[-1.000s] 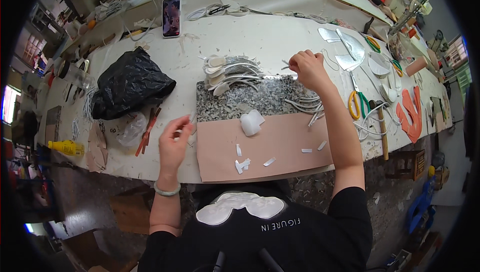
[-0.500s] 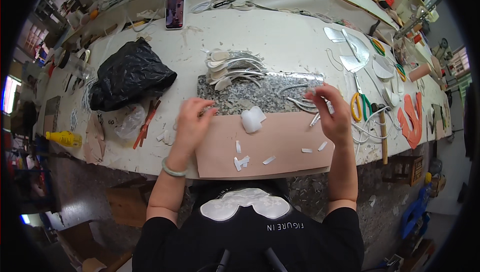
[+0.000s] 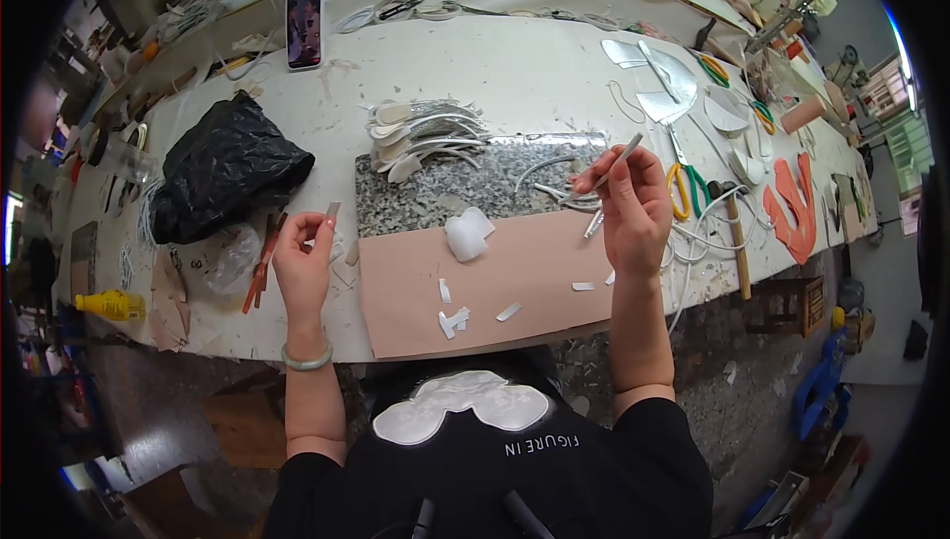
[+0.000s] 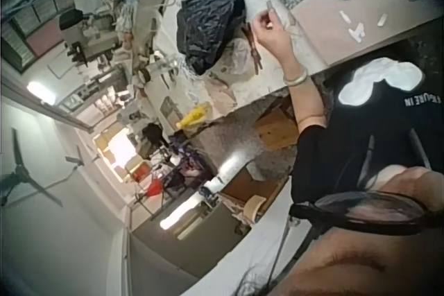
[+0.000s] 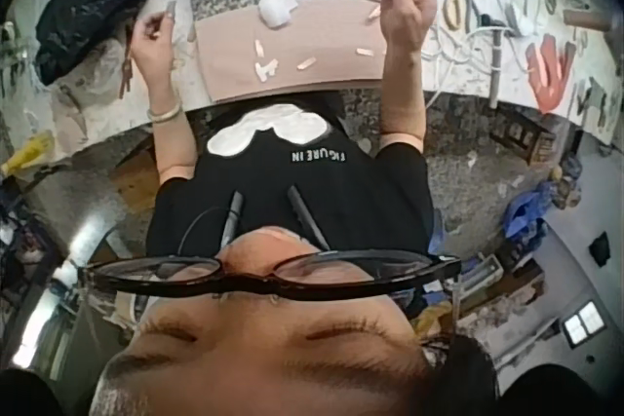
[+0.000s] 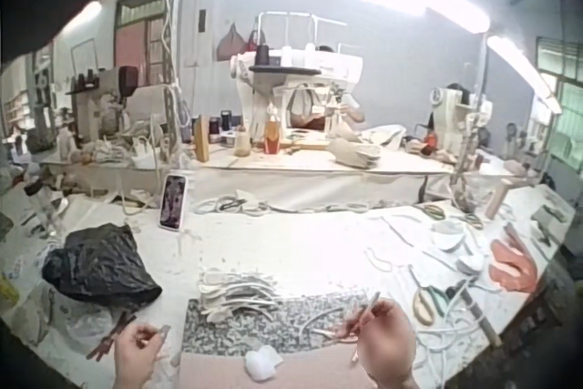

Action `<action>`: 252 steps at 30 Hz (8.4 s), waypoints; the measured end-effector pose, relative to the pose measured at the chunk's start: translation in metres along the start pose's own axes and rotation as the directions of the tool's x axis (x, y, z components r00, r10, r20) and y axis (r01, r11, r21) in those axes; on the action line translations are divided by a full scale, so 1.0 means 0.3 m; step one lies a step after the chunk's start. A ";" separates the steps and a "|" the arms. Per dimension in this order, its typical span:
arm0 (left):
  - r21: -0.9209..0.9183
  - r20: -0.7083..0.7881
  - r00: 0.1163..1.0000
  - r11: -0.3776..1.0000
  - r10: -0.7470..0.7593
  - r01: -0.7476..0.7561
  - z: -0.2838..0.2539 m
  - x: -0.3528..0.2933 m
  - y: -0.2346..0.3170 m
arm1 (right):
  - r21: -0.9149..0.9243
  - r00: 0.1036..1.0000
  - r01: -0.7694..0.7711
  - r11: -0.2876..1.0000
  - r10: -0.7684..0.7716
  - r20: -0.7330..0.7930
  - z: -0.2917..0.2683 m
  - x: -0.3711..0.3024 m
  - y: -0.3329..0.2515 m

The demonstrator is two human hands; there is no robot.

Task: The person sits at a cluttered workbench and repeatedly picks up small white foam pieces and silver wire-like components. They insert the wire into the foam pieces by hand, creating small assembled units. The person places the finished units on the table and continues the repetitive assembly process throughout the clip.

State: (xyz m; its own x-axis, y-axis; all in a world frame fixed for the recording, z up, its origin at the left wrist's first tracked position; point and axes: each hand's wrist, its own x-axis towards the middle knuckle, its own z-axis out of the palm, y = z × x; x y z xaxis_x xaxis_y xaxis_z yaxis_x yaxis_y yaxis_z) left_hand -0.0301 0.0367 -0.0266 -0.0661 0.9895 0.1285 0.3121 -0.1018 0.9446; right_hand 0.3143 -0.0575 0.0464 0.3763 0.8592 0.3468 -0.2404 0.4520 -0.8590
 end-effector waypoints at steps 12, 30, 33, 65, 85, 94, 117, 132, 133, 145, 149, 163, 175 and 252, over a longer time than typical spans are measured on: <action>-0.391 0.527 0.845 0.856 -0.092 0.337 0.145 -0.212 0.290 | -0.642 0.774 0.576 0.507 -0.084 0.628 0.206 -0.145 0.058; -0.384 0.585 0.804 0.837 -0.106 0.389 0.121 -0.215 0.265 | -0.560 0.887 0.060 0.826 0.213 0.409 0.085 -0.145 0.035; -0.431 0.507 0.862 0.863 -0.010 0.263 0.161 -0.244 0.268 | -0.622 0.848 0.421 0.661 -0.042 0.529 0.151 -0.187 0.058; -0.339 0.548 0.837 0.912 -0.009 0.232 0.144 -0.283 0.310 | -0.604 0.850 0.299 0.739 0.081 0.521 0.177 -0.212 0.039; -0.275 0.550 0.760 0.934 0.347 -0.228 0.135 -0.269 0.333 | -0.442 0.819 -0.346 0.828 0.496 0.289 0.154 -0.227 0.033; -0.534 0.404 0.874 0.845 0.269 -0.013 0.113 -0.259 0.258 | -0.349 0.707 -0.605 0.716 0.685 0.178 0.068 -0.214 0.046; -0.503 0.686 0.721 0.654 -0.095 0.565 0.132 -0.257 0.231 | -0.578 0.870 0.005 0.816 0.282 0.405 0.121 -0.241 0.032; -0.410 0.735 0.667 0.706 -0.119 0.578 0.137 -0.254 0.218 | -0.451 0.604 -0.656 0.606 0.779 0.169 0.147 -0.214 -0.001; -0.411 0.738 0.664 0.701 -0.118 0.582 0.138 -0.254 0.217 | -0.452 0.601 -0.657 0.603 0.781 0.169 0.148 -0.213 -0.002; -0.371 0.749 0.648 0.720 -0.141 0.586 0.147 -0.247 0.208 | -0.484 0.582 -0.647 0.589 0.792 0.187 0.152 -0.201 -0.009; -0.382 0.737 0.661 0.720 -0.142 0.580 0.149 -0.250 0.209 | -0.451 0.558 -0.679 0.580 0.806 0.197 0.150 -0.198 -0.007; -0.208 0.749 0.648 0.879 -0.139 0.429 0.165 -0.283 0.240 | -0.731 0.513 -0.417 0.541 0.803 0.302 0.151 -0.181 0.021; 0.079 0.610 0.707 0.860 0.359 -0.505 0.310 -0.089 0.167 | -0.533 0.775 -0.405 0.743 0.588 0.231 0.051 -0.219 0.032; -0.625 0.589 0.786 0.509 -0.188 0.591 0.187 -0.264 0.267 | -0.526 0.939 -0.127 0.841 0.272 0.208 0.196 -0.250 0.108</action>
State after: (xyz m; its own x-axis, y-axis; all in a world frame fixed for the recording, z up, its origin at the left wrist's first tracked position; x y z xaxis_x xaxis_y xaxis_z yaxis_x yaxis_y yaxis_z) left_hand 0.0532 -0.0442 0.0219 0.4477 0.8571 -0.2549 -0.4729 0.4689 0.7460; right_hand 0.2257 -0.0932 0.0148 0.1016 0.9801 0.1704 0.2202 0.1448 -0.9646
